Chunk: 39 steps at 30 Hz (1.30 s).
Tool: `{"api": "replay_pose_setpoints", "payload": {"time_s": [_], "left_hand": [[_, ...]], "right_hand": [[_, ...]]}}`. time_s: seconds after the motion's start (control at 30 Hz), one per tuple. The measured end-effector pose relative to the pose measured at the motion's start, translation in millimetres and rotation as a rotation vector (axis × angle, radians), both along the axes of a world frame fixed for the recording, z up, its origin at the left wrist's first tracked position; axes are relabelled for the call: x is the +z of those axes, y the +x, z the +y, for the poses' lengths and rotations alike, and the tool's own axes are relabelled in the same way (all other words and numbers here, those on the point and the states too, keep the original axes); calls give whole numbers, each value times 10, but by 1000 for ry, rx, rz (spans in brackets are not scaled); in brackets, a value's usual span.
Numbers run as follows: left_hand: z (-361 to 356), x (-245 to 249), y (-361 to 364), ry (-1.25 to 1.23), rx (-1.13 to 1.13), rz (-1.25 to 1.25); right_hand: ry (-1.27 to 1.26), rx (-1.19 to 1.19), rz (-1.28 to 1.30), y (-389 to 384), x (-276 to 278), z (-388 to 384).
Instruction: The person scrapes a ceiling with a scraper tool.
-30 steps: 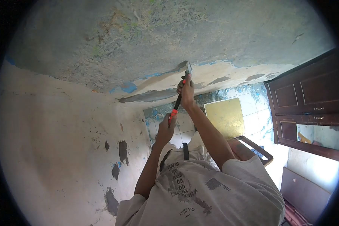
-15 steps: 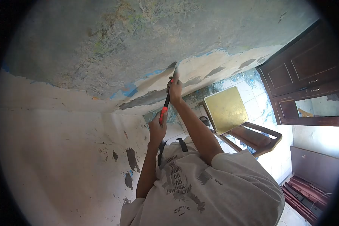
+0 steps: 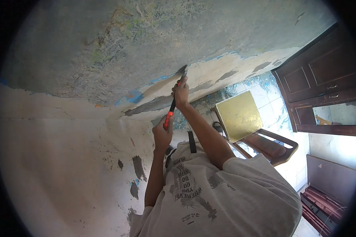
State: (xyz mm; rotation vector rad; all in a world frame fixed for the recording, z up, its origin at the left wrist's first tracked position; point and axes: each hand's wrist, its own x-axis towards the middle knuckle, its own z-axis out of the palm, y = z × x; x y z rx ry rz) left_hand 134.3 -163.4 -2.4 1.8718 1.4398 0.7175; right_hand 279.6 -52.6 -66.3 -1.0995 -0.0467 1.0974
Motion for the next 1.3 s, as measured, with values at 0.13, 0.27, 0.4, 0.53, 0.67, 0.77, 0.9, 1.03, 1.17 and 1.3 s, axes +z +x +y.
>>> {"api": "replay_pose_setpoints", "payload": {"time_s": [0.13, 0.27, 0.4, 0.53, 0.67, 0.77, 0.9, 1.03, 1.17, 1.3], "left_hand": [[-58, 6, -58, -18, 18, -12], [-10, -67, 96, 27, -36, 24], [-119, 54, -67, -53, 51, -56], [-37, 89, 141, -31, 2, -16], [-92, 35, 207, 0, -16, -34], [-215, 13, 40, -41, 64, -95], [-298, -1, 238, -49, 76, -42], [-318, 94, 171, -53, 137, -44], [-255, 72, 144, 0, 84, -21], [-354, 36, 321, -6, 102, 2]], "right_hand": [[-32, 3, -70, -86, -34, 7], [-13, -12, -5, 234, 34, -20], [-52, 70, -79, -55, 53, -50], [-15, 13, -98, 200, 68, -45], [-20, 65, -70, 239, 67, -99], [-36, 112, -60, 0, 110, -85], [5, 150, -32, 248, 100, -172], [10, 133, 5, 77, 134, -145], [-38, 103, -17, -23, 104, -99], [-11, 151, 2, 239, 74, -177]]}}
